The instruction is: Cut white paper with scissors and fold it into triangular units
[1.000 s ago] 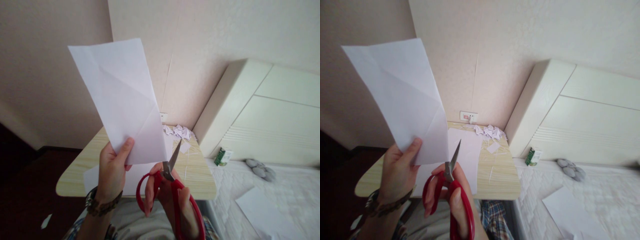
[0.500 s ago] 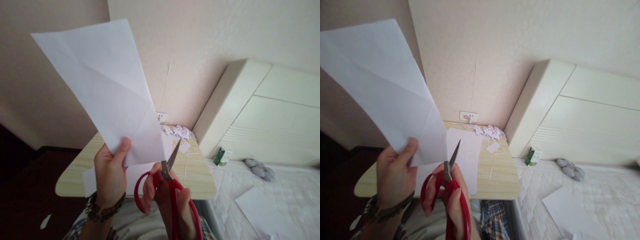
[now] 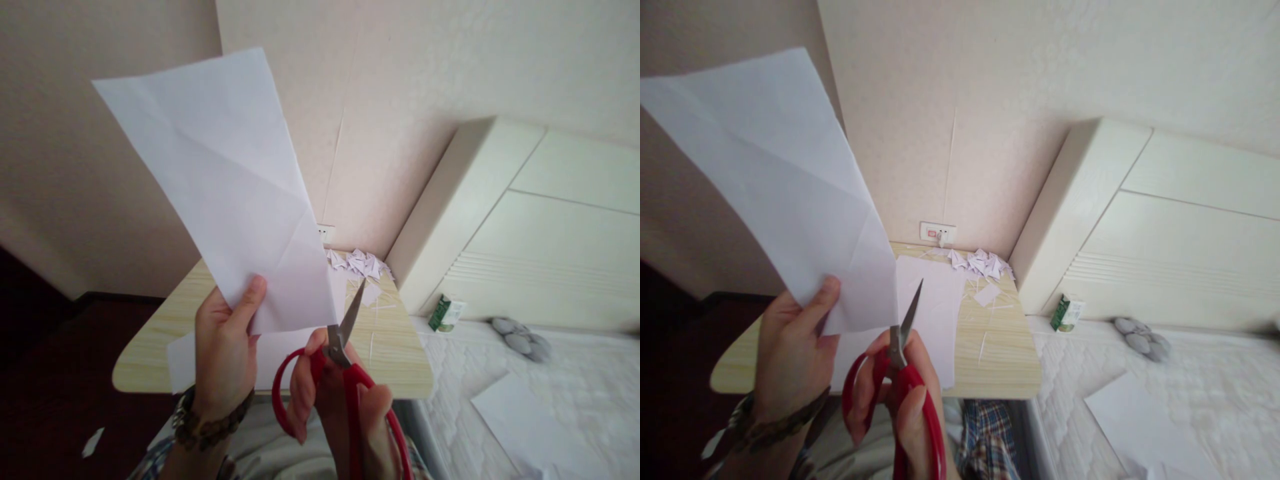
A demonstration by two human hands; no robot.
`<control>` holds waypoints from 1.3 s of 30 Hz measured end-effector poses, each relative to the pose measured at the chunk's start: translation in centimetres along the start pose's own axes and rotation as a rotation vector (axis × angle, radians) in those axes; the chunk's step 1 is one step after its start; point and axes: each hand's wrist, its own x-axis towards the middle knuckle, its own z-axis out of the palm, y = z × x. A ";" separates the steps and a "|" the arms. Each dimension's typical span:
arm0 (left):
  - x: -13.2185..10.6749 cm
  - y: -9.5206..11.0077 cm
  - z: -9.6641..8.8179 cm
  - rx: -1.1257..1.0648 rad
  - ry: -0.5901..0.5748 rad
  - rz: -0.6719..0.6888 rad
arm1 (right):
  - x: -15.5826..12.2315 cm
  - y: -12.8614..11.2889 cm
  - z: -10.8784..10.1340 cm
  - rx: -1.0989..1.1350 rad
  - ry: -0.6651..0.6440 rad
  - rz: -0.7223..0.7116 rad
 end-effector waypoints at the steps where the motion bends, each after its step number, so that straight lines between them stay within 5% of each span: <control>1: 0.0 0.1 0.0 -0.007 -0.006 -0.006 | 0.0 -0.1 0.0 -0.009 -0.012 0.011; 39: 0.6 0.2 -0.2 -0.001 0.002 0.007 | -0.8 -1.4 0.8 -0.034 -0.005 0.208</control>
